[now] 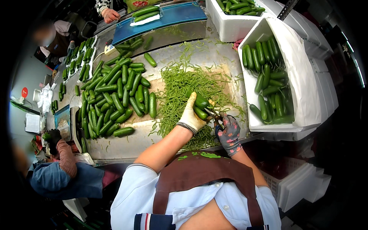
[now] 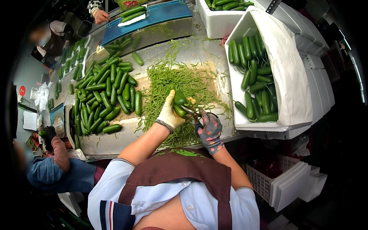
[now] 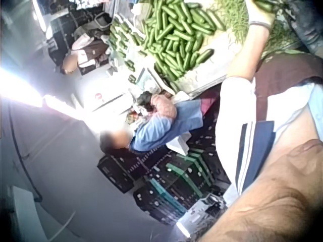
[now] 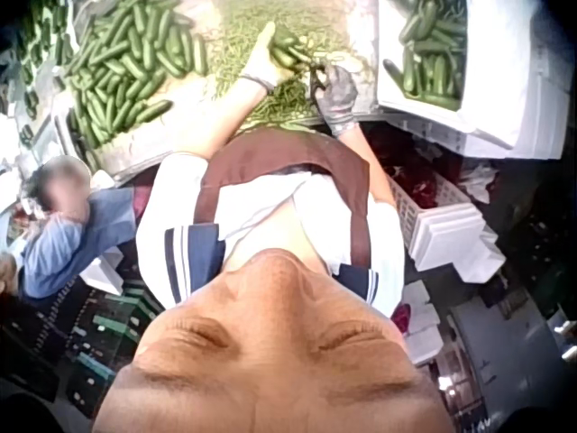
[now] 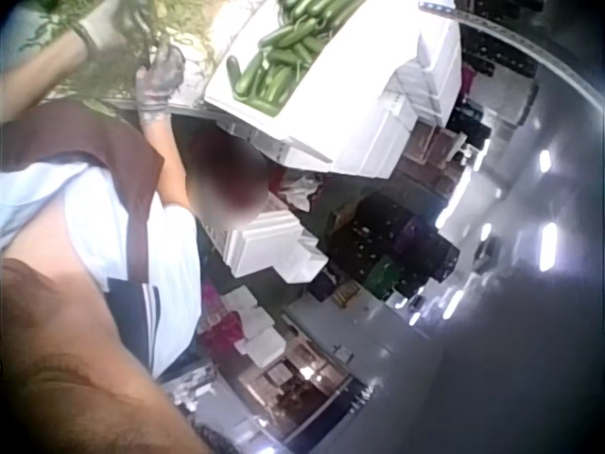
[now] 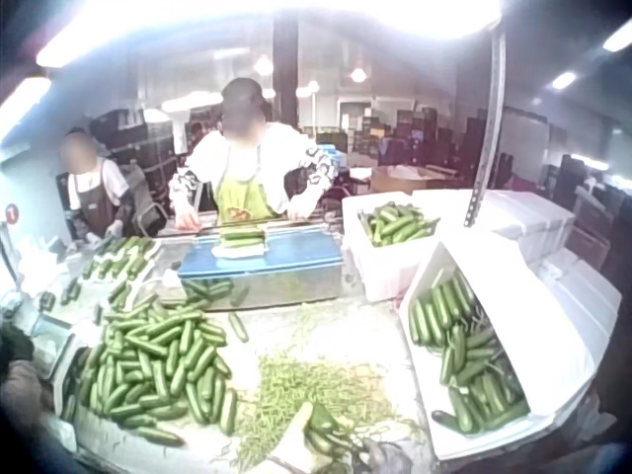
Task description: The person peels cucumbers using a handheld peeler, removing the skin in long strips. The peeled cucumbers are placed into a white styrofoam container, while the peels accumulate on the metal table. The person works continuously, handling cucumbers one at a time from a large pile.
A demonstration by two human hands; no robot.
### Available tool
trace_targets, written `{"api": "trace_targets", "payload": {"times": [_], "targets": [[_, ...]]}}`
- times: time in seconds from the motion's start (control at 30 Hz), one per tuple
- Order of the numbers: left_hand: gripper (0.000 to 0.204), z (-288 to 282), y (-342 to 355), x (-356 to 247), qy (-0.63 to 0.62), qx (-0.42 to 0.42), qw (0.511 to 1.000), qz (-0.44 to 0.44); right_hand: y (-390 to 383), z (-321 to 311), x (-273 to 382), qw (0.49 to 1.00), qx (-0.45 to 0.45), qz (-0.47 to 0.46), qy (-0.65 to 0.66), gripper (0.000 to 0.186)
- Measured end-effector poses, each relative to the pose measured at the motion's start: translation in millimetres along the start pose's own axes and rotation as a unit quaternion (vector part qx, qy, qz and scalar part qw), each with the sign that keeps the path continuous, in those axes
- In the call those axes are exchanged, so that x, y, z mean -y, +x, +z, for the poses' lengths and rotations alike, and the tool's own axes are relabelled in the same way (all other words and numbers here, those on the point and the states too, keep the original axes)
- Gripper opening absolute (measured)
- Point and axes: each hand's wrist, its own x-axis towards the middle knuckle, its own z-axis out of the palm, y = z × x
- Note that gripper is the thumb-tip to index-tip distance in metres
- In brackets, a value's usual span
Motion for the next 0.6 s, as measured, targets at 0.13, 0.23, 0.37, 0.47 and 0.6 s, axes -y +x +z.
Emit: {"api": "trace_targets", "payload": {"times": [0.13, 0.23, 0.37, 0.47, 0.6], "targets": [[0.056, 11.4, -9.0, -1.6, -0.053, -0.033, 0.998, -0.005, -11.8, 16.1, -15.1, 0.981, 0.032, 0.091, 0.168, 0.040], [0.059, 6.7, -11.6, -14.6, -0.062, -0.025, 0.997, 0.028, -16.0, 15.6, -16.5, 0.798, 0.053, 0.319, 0.509, 0.042], [0.049, -9.1, -18.7, -91.4, -0.065, -0.027, 0.979, 0.191, -37.2, 9.3, -22.9, 0.693, 0.075, 0.364, 0.618, 0.046], [0.044, -21.5, -36.7, -176.0, -0.237, 0.007, 0.910, 0.340, -54.7, -4.7, -21.3, 0.770, 0.101, 0.337, 0.532, 0.045], [0.054, 8.2, -20.9, -177.6, -0.051, 0.103, 0.878, 0.464, -82.8, -2.2, -41.7, 0.697, 0.112, 0.420, 0.571, 0.035]]}}
